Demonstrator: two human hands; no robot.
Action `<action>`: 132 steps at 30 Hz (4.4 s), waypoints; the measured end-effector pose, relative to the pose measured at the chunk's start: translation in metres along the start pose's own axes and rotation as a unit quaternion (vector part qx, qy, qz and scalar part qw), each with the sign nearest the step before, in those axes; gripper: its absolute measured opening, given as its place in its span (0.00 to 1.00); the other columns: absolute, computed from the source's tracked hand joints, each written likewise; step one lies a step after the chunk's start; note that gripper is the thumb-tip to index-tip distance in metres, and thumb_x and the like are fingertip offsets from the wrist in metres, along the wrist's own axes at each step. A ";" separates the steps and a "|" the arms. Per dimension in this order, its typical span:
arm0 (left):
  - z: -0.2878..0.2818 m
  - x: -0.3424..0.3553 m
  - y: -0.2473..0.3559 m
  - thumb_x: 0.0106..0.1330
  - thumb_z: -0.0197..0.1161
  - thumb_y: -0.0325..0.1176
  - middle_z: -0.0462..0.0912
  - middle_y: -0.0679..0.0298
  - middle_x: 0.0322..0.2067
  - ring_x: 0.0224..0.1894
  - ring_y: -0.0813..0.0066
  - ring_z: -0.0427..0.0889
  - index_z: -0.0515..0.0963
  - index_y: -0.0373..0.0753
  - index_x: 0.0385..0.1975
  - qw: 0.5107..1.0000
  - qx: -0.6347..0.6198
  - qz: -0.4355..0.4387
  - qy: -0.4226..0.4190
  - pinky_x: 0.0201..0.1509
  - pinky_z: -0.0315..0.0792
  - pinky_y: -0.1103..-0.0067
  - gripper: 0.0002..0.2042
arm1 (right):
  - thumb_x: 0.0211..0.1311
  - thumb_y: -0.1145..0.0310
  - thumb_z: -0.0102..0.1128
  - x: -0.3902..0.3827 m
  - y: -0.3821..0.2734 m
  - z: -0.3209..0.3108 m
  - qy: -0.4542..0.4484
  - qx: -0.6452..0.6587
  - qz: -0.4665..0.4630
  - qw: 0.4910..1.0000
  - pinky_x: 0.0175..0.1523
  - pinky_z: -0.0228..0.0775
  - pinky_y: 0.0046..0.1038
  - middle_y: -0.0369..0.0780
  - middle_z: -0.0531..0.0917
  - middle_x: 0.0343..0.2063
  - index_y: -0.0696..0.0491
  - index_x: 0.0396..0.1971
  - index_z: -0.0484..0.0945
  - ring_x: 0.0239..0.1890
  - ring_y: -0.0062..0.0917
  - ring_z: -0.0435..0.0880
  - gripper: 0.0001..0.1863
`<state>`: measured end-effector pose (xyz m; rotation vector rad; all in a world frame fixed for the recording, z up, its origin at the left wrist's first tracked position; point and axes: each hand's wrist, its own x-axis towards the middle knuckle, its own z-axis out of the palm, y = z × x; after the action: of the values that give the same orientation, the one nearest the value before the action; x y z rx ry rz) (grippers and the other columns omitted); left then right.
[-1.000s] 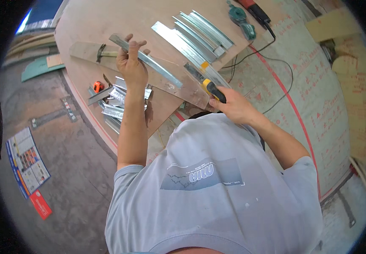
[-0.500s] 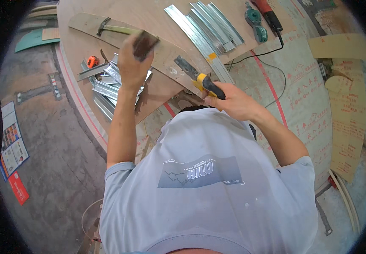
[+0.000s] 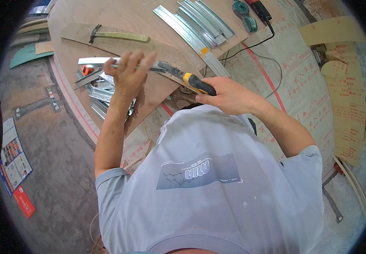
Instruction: Cutting metal studs to size using tin snips.
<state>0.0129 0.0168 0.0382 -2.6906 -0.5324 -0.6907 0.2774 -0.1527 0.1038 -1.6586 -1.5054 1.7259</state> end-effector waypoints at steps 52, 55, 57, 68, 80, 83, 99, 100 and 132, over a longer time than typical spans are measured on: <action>0.029 0.032 0.016 0.71 0.67 0.45 0.74 0.64 0.37 0.41 0.68 0.74 0.64 0.41 0.63 0.525 -0.603 -0.519 0.302 0.61 0.70 0.62 0.28 | 0.70 0.57 0.62 0.027 0.046 -0.004 0.021 -0.083 0.077 0.993 0.43 0.77 0.36 0.44 0.84 0.32 0.57 0.46 0.78 0.36 0.33 0.84 0.18; 0.013 0.019 -0.006 0.73 0.64 0.50 0.73 0.66 0.32 0.38 0.70 0.73 0.66 0.47 0.61 0.331 -0.705 -0.544 0.312 0.57 0.72 0.62 0.24 | 0.72 0.55 0.61 0.024 0.064 -0.012 -0.051 0.187 0.094 0.977 0.46 0.80 0.32 0.41 0.84 0.38 0.57 0.47 0.76 0.41 0.26 0.85 0.19; 0.009 0.017 -0.009 0.71 0.62 0.56 0.72 0.66 0.31 0.37 0.69 0.73 0.70 0.49 0.58 0.266 -0.729 -0.550 0.309 0.55 0.73 0.61 0.24 | 0.73 0.54 0.61 0.020 0.055 -0.014 -0.067 0.226 0.088 0.968 0.44 0.80 0.30 0.40 0.84 0.37 0.57 0.47 0.76 0.40 0.24 0.84 0.19; 0.009 0.007 -0.011 0.69 0.67 0.52 0.73 0.66 0.30 0.35 0.71 0.73 0.76 0.48 0.56 0.223 -0.811 -0.471 0.266 0.48 0.71 0.67 0.22 | 0.72 0.53 0.62 0.018 0.038 -0.027 -0.185 0.206 0.025 0.961 0.45 0.80 0.28 0.41 0.85 0.43 0.55 0.43 0.75 0.43 0.24 0.85 0.19; 0.010 0.013 -0.006 0.72 0.64 0.51 0.73 0.66 0.30 0.34 0.73 0.72 0.75 0.48 0.57 0.202 -0.842 -0.429 0.255 0.46 0.70 0.67 0.20 | 0.74 0.53 0.60 0.015 0.043 -0.018 -0.203 0.277 -0.015 0.939 0.37 0.78 0.26 0.40 0.82 0.35 0.57 0.40 0.73 0.33 0.22 0.84 0.19; 0.013 0.011 -0.006 0.72 0.63 0.51 0.74 0.66 0.30 0.34 0.72 0.72 0.75 0.47 0.57 0.204 -0.842 -0.432 0.250 0.46 0.71 0.67 0.21 | 0.74 0.52 0.60 0.015 0.043 -0.016 -0.193 0.271 -0.036 0.943 0.35 0.77 0.25 0.39 0.82 0.32 0.56 0.39 0.73 0.30 0.22 0.83 0.20; -0.025 0.074 -0.005 0.67 0.68 0.35 0.81 0.61 0.28 0.27 0.72 0.82 0.72 0.32 0.62 0.410 -0.785 -0.390 -0.253 0.32 0.79 0.74 0.26 | 0.73 0.59 0.60 0.042 0.038 -0.026 -0.327 0.095 0.081 0.937 0.31 0.73 0.26 0.36 0.81 0.27 0.57 0.35 0.75 0.26 0.19 0.81 0.16; -0.019 0.067 -0.007 0.65 0.71 0.36 0.81 0.61 0.30 0.25 0.73 0.81 0.71 0.31 0.63 0.413 -0.781 -0.424 -0.201 0.32 0.78 0.74 0.29 | 0.72 0.58 0.61 0.041 0.043 -0.029 -0.328 0.096 0.073 0.937 0.32 0.74 0.26 0.36 0.81 0.28 0.57 0.36 0.75 0.29 0.19 0.82 0.15; 0.223 0.143 0.021 0.63 0.64 0.26 0.74 0.64 0.64 0.70 0.63 0.67 0.76 0.48 0.60 0.949 -0.152 -0.011 -0.275 0.70 0.63 0.53 0.23 | 0.72 0.54 0.61 -0.017 0.146 -0.023 0.033 0.189 0.097 0.977 0.37 0.70 0.26 0.35 0.84 0.28 0.57 0.37 0.79 0.30 0.19 0.78 0.18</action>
<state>0.2260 0.1230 -0.0795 -3.1786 -0.6266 -0.0016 0.3627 -0.2137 -0.0010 -1.6790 -0.9341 1.8904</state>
